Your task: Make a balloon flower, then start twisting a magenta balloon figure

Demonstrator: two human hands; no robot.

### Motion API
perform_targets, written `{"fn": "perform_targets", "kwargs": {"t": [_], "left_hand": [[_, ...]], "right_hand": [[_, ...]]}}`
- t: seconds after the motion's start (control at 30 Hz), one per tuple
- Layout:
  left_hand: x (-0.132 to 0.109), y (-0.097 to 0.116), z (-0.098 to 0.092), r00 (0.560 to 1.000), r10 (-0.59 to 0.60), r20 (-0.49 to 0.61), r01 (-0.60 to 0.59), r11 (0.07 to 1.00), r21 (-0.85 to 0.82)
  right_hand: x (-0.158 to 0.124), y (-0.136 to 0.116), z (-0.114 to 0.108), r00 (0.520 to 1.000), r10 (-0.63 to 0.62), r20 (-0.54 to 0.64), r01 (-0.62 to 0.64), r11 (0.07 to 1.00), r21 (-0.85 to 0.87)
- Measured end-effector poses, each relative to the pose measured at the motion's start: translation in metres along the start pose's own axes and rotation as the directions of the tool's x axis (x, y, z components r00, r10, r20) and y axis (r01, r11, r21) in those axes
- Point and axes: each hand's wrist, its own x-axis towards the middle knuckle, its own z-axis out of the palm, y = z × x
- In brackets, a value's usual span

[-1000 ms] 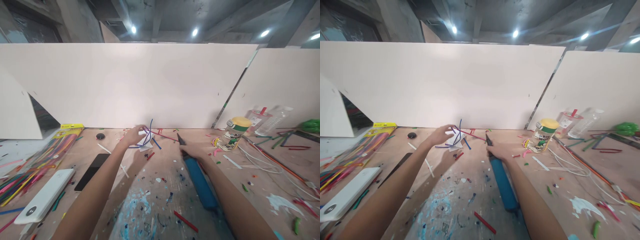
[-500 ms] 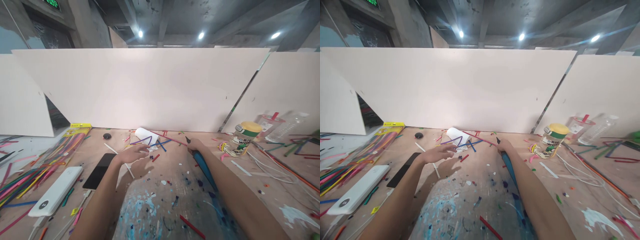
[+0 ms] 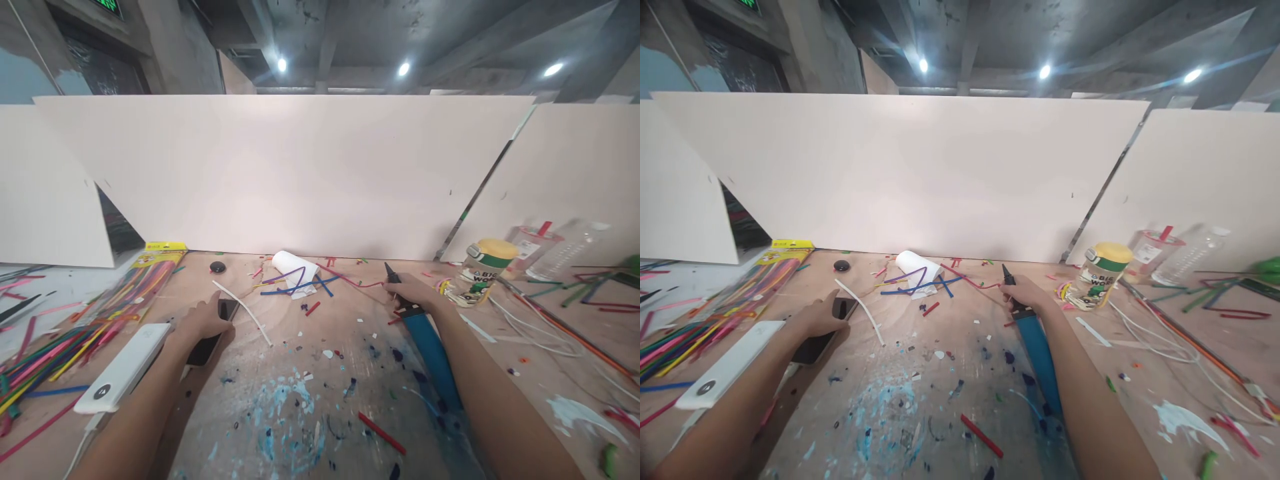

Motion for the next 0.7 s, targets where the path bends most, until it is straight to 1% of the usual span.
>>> {"fn": "perform_targets", "kwargs": {"t": [0.1,0.23,0.33,0.37,0.43,0.47,0.5,0.53,0.57,0.6,0.63,0.67,0.7], "left_hand": [[0.0,0.002,-0.005,0.999,0.037,0.0,-0.037,0.999,-0.035],[-0.007,0.017,-0.022,0.991,0.084,-0.102,-0.101,0.98,-0.173],[-0.014,0.039,-0.037,0.972,0.187,-0.144,-0.226,0.91,-0.347],[-0.015,0.048,-0.041,0.968,0.189,-0.166,-0.242,0.88,-0.41],[-0.012,0.069,-0.049,0.973,0.13,-0.192,-0.215,0.815,-0.538],[-0.008,0.079,-0.053,0.971,0.109,-0.213,-0.215,0.792,-0.572],[-0.003,0.089,-0.056,0.963,0.119,-0.243,-0.243,0.779,-0.578],[0.003,0.097,-0.059,0.947,0.166,-0.276,-0.295,0.787,-0.542],[0.009,0.104,-0.061,0.931,0.237,-0.278,-0.35,0.798,-0.491],[0.015,0.11,-0.062,0.921,0.289,-0.26,-0.382,0.797,-0.467],[0.018,0.113,-0.062,0.913,0.333,-0.237,-0.407,0.798,-0.446],[0.019,0.115,-0.06,0.907,0.367,-0.207,-0.421,0.795,-0.437],[0.016,0.115,-0.057,0.902,0.399,-0.165,-0.43,0.792,-0.433]], "right_hand": [[0.005,0.0,0.011,1.0,0.023,-0.006,-0.023,0.996,-0.088],[0.015,-0.001,0.024,0.997,0.059,-0.051,-0.071,0.962,-0.263],[0.017,-0.007,0.034,0.993,0.055,-0.103,-0.09,0.924,-0.371],[0.015,-0.01,0.037,0.991,0.041,-0.126,-0.088,0.914,-0.395],[0.008,-0.021,0.047,0.986,-0.013,-0.168,-0.061,0.901,-0.43],[0.004,-0.028,0.055,0.982,-0.052,-0.181,-0.034,0.897,-0.441],[0.0,-0.036,0.065,0.978,-0.096,-0.183,0.005,0.895,-0.446],[-0.005,-0.044,0.076,0.975,-0.145,-0.17,0.056,0.896,-0.44],[-0.009,-0.052,0.09,0.973,-0.182,-0.141,0.106,0.897,-0.429],[-0.012,-0.059,0.104,0.973,-0.216,-0.083,0.166,0.902,-0.4],[-0.015,-0.064,0.117,0.968,-0.246,0.048,0.248,0.92,-0.302],[-0.017,-0.068,0.13,0.951,-0.268,0.153,0.295,0.936,-0.195],[-0.017,-0.07,0.142,0.944,-0.274,0.186,0.304,0.939,-0.163]]}}
